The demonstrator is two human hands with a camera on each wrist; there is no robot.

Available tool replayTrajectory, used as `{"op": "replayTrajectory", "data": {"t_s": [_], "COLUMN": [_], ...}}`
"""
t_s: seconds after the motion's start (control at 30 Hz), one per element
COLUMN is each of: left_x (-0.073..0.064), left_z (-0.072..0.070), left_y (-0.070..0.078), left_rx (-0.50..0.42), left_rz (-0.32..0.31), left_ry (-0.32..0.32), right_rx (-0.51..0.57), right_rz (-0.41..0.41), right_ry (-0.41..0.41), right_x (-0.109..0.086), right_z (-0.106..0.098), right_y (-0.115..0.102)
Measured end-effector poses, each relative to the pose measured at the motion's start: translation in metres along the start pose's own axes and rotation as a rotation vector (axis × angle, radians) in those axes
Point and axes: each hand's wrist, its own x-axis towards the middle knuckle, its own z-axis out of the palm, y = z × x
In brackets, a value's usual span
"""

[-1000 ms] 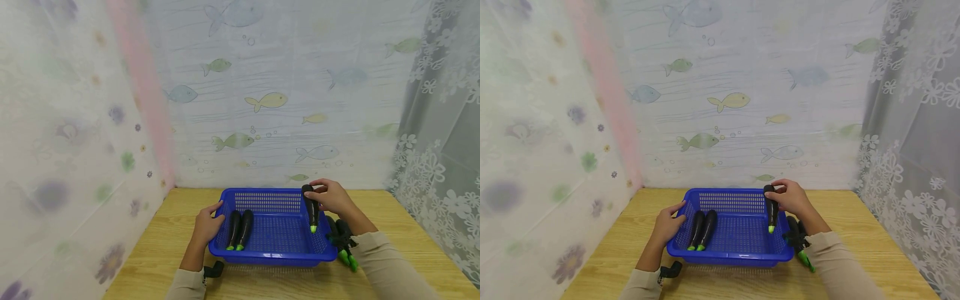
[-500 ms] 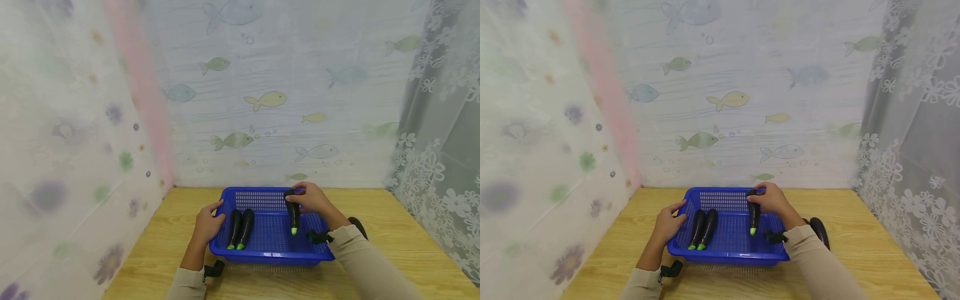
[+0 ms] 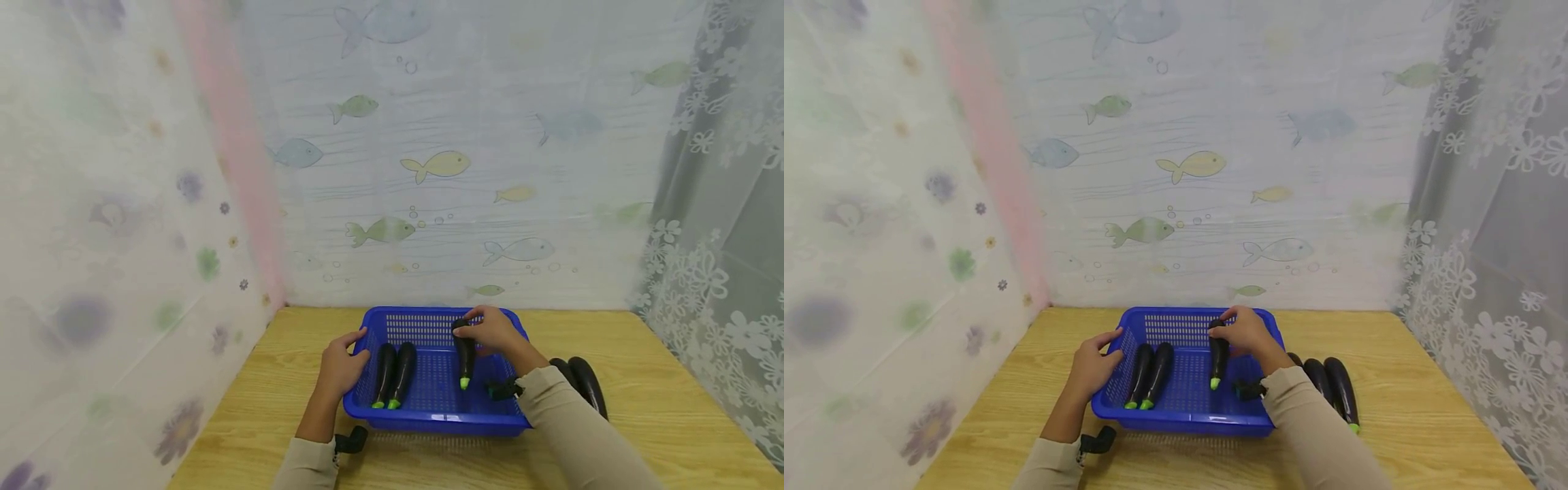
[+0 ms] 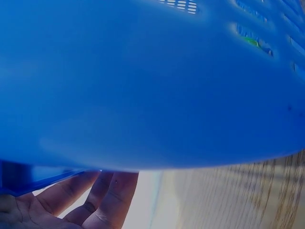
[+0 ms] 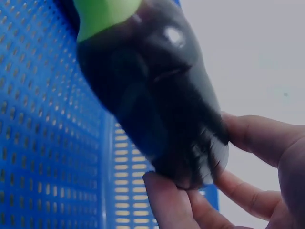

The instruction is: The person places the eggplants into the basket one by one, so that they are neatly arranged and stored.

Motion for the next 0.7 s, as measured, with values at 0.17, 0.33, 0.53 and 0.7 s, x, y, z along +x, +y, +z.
{"op": "replayTrajectory", "data": {"t_s": [0.17, 0.33, 0.53, 0.7], "left_x": [0.0, 0.002, 0.003, 0.003], "left_z": [0.0, 0.001, 0.0, 0.0], "left_y": [0.0, -0.001, 0.0, 0.0], "left_rx": [0.001, 0.005, 0.01, 0.016], "left_rz": [-0.008, -0.011, 0.001, -0.005], "left_ry": [-0.003, 0.001, 0.0, -0.005], "right_rx": [0.029, 0.06, 0.089, 0.099], "right_rz": [0.026, 0.044, 0.074, 0.094], "right_ry": [0.006, -0.014, -0.011, -0.017], "right_x": [0.002, 0.005, 0.011, 0.012], "right_z": [0.009, 0.017, 0.03, 0.042], "right_y": [0.0, -0.001, -0.002, -0.006]}}
